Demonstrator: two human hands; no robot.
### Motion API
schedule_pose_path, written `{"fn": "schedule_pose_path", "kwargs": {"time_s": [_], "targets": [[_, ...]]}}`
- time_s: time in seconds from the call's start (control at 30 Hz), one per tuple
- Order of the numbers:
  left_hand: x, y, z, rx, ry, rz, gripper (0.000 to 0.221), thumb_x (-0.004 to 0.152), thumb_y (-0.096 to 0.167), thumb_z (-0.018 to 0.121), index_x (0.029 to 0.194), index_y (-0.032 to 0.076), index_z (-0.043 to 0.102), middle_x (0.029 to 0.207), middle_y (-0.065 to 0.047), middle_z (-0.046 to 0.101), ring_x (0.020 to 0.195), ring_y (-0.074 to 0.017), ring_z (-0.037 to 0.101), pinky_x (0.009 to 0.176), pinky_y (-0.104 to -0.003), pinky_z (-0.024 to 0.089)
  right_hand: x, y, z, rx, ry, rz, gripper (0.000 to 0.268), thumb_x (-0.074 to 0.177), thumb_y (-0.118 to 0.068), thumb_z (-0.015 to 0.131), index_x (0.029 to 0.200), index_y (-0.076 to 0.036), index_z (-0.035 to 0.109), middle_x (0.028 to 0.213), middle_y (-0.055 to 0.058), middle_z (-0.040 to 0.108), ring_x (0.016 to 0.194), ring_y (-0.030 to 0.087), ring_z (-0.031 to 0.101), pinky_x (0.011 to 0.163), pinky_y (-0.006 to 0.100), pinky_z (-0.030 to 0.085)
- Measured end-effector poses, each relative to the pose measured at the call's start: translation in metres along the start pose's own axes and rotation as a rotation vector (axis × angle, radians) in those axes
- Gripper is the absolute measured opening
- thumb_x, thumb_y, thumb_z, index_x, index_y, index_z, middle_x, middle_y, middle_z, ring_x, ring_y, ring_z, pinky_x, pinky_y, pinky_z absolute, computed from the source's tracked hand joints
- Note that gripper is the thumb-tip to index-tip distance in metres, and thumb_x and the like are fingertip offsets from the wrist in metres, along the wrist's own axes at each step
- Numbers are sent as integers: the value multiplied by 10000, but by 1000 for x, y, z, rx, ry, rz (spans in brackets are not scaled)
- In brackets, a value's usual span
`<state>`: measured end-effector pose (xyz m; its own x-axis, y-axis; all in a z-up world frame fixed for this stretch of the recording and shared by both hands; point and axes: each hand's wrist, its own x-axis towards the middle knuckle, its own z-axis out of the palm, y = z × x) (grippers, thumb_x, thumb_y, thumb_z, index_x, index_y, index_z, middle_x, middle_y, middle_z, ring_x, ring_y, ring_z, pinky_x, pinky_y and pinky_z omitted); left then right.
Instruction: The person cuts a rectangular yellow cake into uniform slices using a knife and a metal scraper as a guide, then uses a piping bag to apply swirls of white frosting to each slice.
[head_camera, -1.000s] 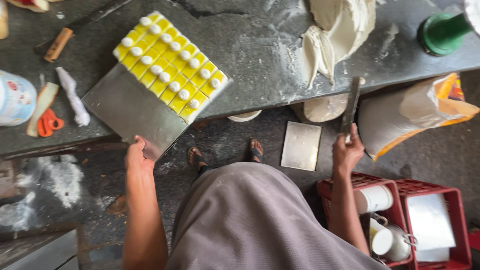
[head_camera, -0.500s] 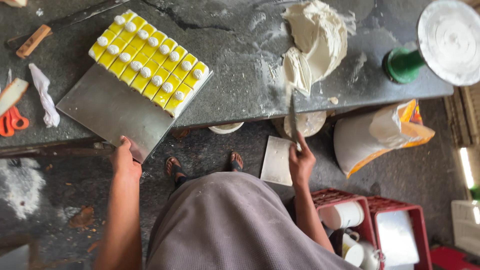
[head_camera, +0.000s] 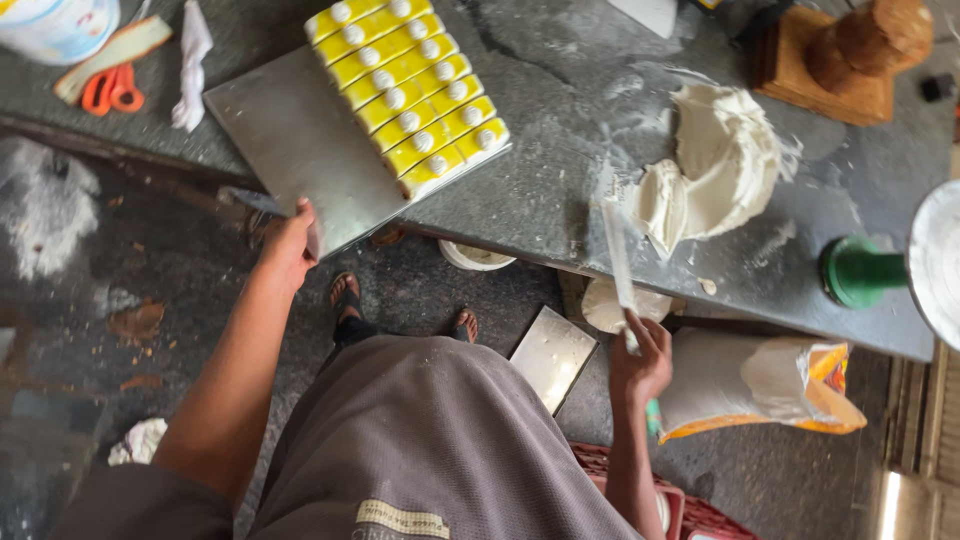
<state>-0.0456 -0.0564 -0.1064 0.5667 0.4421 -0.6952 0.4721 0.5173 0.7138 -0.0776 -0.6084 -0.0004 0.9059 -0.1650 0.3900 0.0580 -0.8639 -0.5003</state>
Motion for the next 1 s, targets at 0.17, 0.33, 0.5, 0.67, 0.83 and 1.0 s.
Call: {"fn": "schedule_pose_path", "kwargs": {"time_s": [0.17, 0.33, 0.5, 0.67, 0.83, 1.0], "targets": [[-23, 14, -5, 140, -9, -81, 536, 986, 548, 628, 1280, 102, 580, 1069, -63, 665, 924, -226, 616, 770, -431, 497, -8, 9, 13, -312, 62, -147, 199, 920, -72, 755, 1097, -141, 815, 1164, 38, 754, 958, 246, 705, 822, 375, 588], [-24, 27, -15, 165, -129, -162, 544, 978, 551, 627, 1325, 141, 546, 1270, -87, 600, 1088, -268, 595, 865, -476, 502, -6, -2, 45, -32, -64, -23, 174, 891, -93, 752, 1062, -78, 775, 965, 96, 730, 747, 234, 665, 676, 374, 545], [-33, 37, -17, 31, -284, -201, 490, 966, 452, 605, 1381, 221, 482, 1435, -34, 525, 1280, -282, 559, 1008, -625, 482, -39, -17, 48, 928, -144, 601, 128, 1003, -97, 626, 1119, -46, 606, 860, 116, 732, 520, 126, 574, 435, 296, 468], [-34, 45, -9, 59, -279, -234, 502, 995, 465, 554, 1428, 223, 473, 1467, -48, 518, 1307, -327, 548, 1003, -655, 475, -69, -62, 23, 1084, -204, 977, 255, 979, -50, 614, 1219, -12, 537, 723, 136, 659, 437, 153, 535, 366, 269, 365], [-36, 55, -2, 170, -294, -227, 495, 1006, 409, 527, 1438, 194, 418, 1453, -119, 522, 1240, -355, 592, 939, -661, 512, -57, -80, 39, 960, 27, 918, 449, 980, -75, 615, 1419, -44, 528, 759, 127, 660, 455, 140, 505, 389, 268, 366], [-29, 53, -5, 195, -365, -186, 505, 1030, 417, 523, 1418, 102, 460, 1381, -159, 579, 1173, -343, 638, 883, -640, 551, -17, -97, 45, 1077, 47, 962, 490, 991, -117, 573, 1467, -26, 504, 769, 149, 660, 487, 172, 560, 418, 305, 415]]}}
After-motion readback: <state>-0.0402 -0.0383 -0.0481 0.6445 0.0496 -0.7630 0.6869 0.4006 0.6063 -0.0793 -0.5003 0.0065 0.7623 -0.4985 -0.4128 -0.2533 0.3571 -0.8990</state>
